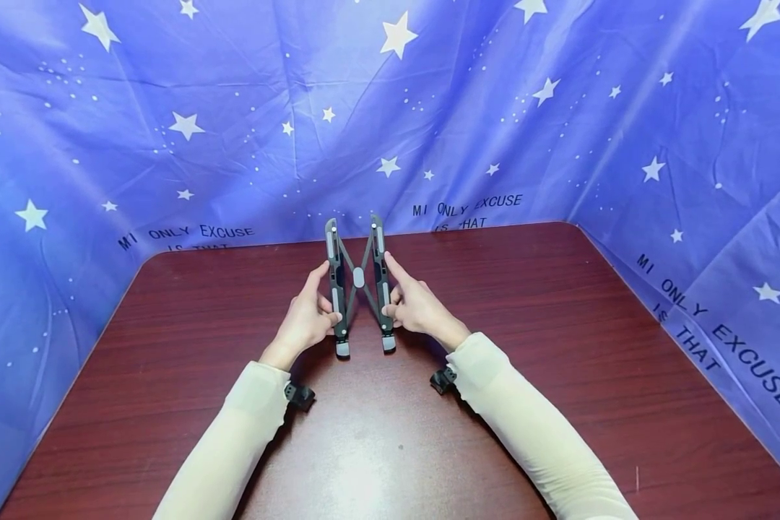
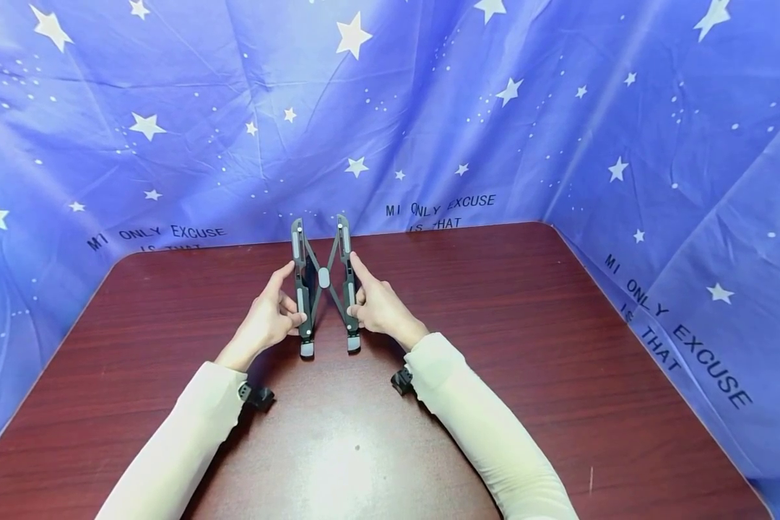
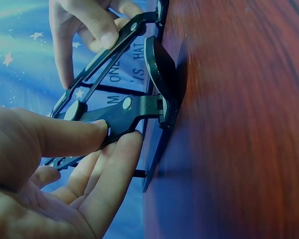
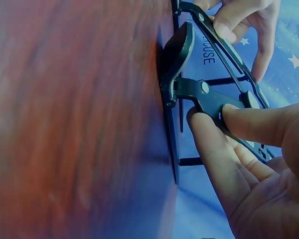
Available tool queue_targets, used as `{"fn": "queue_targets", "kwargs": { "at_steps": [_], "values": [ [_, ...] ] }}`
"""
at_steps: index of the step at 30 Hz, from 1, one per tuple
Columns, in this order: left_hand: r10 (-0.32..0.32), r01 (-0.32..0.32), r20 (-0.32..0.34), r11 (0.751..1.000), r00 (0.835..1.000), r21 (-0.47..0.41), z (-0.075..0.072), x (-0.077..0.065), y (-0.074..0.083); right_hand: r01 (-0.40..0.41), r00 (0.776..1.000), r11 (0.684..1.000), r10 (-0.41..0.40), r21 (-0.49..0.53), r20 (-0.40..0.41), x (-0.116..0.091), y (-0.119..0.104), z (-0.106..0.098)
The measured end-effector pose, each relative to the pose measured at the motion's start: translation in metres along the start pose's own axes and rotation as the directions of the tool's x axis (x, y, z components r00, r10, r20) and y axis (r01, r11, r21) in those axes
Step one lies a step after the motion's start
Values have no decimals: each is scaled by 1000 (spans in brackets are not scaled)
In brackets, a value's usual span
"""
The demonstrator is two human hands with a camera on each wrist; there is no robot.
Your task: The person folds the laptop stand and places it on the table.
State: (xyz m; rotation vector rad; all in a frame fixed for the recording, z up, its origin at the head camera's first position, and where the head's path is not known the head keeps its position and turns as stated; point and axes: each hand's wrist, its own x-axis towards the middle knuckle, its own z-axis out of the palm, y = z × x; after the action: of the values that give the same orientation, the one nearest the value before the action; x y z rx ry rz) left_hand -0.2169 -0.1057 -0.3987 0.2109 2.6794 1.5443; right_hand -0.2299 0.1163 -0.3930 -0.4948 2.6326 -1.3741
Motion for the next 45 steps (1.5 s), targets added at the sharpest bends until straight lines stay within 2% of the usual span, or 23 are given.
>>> {"fn": "queue_targets", "kwargs": {
  "at_steps": [12,27,41,45],
  "values": [
    [-12,11,18,1000,1000,14,13,3,9,-3,1000,999,3,-34,2,2,-9,9],
    [-1,0,15,1000,1000,18,27,3,17,15,1000,1000,-15,-14,6,3,-12,16],
    [19,-19,11,999,1000,30,28,3,18,9,1000,999,-8,-47,20,2,-14,13],
    [37,-38,9,999,999,16,25,6,16,14,1000,999,-15,-34,-20,5,-13,9]
  ]
}}
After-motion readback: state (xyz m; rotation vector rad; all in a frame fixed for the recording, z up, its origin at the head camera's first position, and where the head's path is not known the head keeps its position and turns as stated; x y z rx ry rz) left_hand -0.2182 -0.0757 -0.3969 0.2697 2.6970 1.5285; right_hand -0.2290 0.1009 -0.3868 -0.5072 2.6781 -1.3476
